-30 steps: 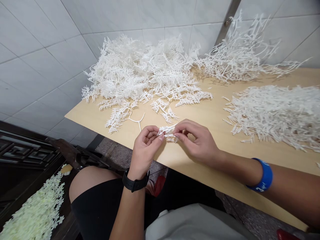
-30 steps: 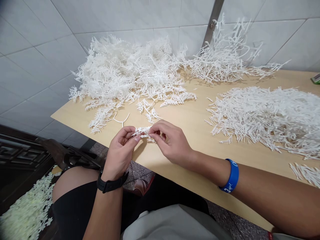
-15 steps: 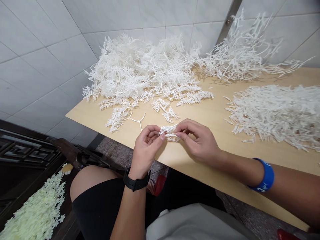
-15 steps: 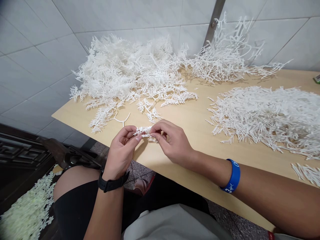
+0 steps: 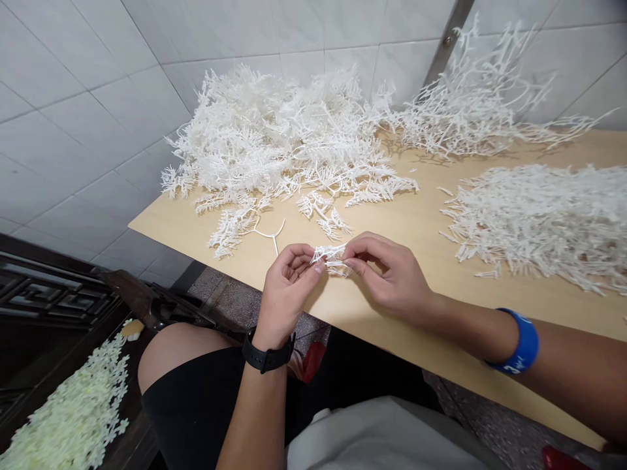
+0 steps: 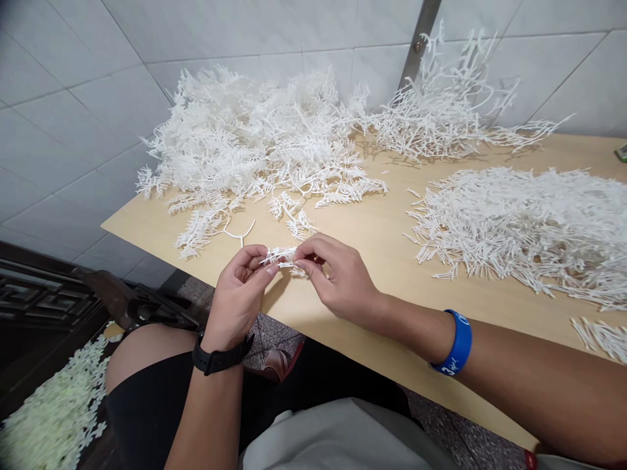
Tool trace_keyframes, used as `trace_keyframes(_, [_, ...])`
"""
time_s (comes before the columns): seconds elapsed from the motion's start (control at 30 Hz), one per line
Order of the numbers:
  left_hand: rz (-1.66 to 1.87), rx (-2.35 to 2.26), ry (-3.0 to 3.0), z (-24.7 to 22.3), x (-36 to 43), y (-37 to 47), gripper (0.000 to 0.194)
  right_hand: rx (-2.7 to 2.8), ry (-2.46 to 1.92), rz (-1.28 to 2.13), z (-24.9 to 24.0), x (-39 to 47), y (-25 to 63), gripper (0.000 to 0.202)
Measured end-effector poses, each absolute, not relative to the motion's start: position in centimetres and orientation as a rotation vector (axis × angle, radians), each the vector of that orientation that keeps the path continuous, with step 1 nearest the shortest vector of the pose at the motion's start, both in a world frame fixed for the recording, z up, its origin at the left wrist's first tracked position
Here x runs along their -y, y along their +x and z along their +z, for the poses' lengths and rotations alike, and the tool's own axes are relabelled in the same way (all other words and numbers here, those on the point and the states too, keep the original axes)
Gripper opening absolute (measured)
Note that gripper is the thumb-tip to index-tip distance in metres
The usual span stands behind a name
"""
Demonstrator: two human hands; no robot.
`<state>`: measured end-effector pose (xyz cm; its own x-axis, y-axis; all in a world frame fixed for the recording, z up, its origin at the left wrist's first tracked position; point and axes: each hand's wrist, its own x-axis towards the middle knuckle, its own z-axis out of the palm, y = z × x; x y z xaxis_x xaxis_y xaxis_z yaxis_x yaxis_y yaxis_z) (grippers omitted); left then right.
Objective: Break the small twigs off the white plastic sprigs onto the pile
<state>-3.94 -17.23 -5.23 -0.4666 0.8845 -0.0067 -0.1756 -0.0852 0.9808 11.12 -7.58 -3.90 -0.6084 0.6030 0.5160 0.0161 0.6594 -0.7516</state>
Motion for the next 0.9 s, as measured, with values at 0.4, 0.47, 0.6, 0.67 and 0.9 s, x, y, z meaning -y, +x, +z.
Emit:
trace_keyframes(0.4, [1.669,-1.360,0.819,-5.21,17.18,-3.92,0.025,2.072,-0.477,0.943,-3.91,7.54,11.07,0.010])
trace_keyframes(0.47, [1.669,-1.358,0.818,-5.19,17.18,-3.92,0.025,2.071,-0.474,0.950,-3.90,7.56,11.06,0.010])
trace_keyframes(0.6, [1.671,-1.368,0.816,-5.18,17.15,-3.90,0.025,2.081,-0.481,0.954,-3.82,7.60,11.07,0.010])
trace_keyframes(0.67, [1.668,-1.370,0.815,-5.16,17.13,-3.88,0.026,2.086,-0.486,0.951,-3.78,7.60,11.08,0.009])
trace_keyframes(0.9, [1.673,-1.362,0.823,-5.21,17.11,-3.86,0.026,2.098,-0.483,0.957,-3.78,7.51,11.10,0.009])
